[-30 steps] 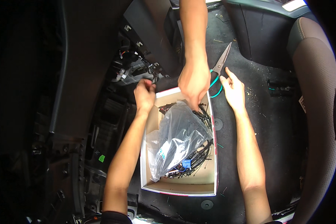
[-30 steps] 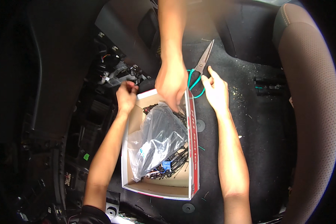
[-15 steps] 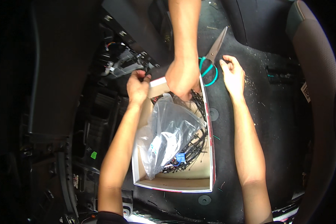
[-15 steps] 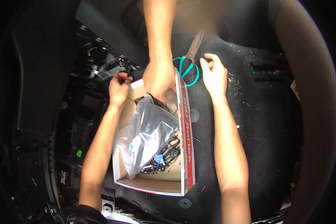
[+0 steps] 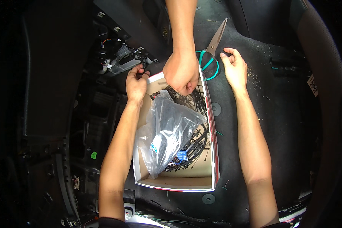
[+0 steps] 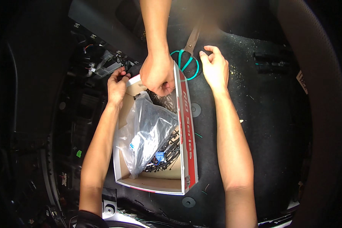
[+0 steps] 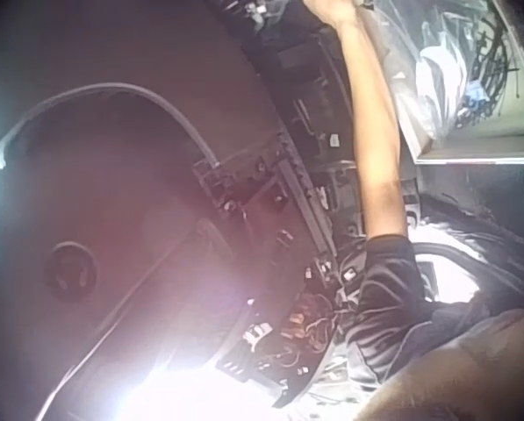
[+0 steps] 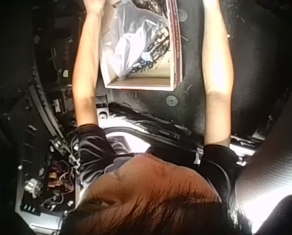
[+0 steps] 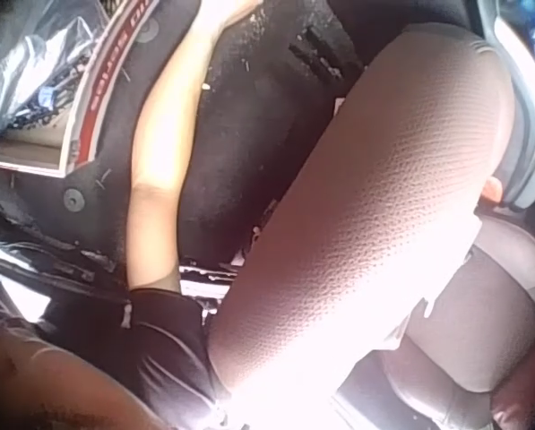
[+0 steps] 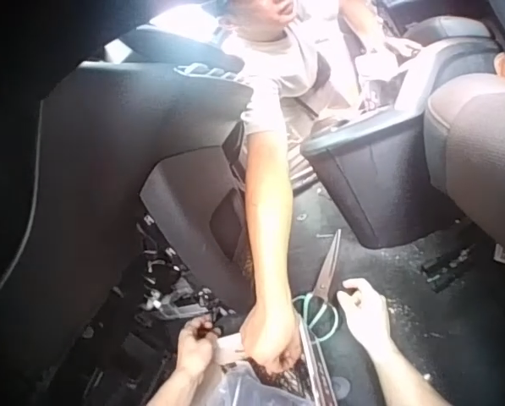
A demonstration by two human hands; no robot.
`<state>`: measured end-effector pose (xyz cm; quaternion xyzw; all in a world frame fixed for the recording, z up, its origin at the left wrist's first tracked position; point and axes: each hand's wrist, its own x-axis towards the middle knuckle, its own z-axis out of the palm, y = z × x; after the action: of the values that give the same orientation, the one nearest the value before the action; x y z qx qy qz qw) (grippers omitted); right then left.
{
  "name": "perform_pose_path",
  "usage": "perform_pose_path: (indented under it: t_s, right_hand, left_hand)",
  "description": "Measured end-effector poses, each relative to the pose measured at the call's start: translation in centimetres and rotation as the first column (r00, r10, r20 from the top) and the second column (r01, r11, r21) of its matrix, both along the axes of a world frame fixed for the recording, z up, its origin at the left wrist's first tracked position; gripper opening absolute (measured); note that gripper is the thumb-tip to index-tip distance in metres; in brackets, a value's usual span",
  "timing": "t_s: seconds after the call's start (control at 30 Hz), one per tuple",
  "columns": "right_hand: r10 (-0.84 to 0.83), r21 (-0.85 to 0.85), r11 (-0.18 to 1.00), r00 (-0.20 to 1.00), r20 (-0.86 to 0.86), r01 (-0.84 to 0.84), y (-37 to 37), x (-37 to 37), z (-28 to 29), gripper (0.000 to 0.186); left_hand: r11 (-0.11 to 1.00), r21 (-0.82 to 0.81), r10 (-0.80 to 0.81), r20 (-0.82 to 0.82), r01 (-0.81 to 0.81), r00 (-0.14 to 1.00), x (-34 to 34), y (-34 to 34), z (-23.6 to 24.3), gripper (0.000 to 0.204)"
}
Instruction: Connecting and managing wiring under a vehicle dashboard.
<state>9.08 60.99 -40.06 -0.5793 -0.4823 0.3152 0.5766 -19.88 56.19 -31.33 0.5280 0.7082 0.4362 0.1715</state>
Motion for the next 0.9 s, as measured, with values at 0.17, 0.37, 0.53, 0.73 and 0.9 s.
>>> perform_pose_path:
  t_s: [0.17,0.37,0.53,0.73,0.9]
  right_hand:
    - [-0.004,-0.002,1.000,1.000,0.007,0.004,-0.2,0.1,-0.2,0.032]
    - [0.016,0.001,1.000,1.000,0.010,-0.016,0.1,-0.4,0.3,0.032]
    - [0.005,0.022,1.000,1.000,-0.010,-0.005,-0.3,0.3,-0.2,0.030]
    - [0.007,0.008,1.000,1.000,0.003,-0.007,0.2,-0.5,-0.2,0.028]
    - [0.001,-0.005,1.000,1.000,-0.007,-0.001,0.1,0.2,-0.2,0.029]
  left_hand:
    - [0.999,0.003,-0.034,-0.031,0.034,0.999,0.0,-0.7,0.5,0.045]
    - [0.975,-0.111,-0.173,0.152,0.191,0.973,-1.0,-0.4,2.4,0.035]
    - [0.962,-0.053,-0.264,-0.408,0.266,0.874,1.2,0.8,-0.1,0.027]
    - [0.973,0.224,0.034,-0.372,0.054,0.928,-3.2,1.3,0.9,0.006]
    - [1.000,0.002,0.021,-0.792,-0.031,0.611,-0.8,1.8,3.9,0.032]
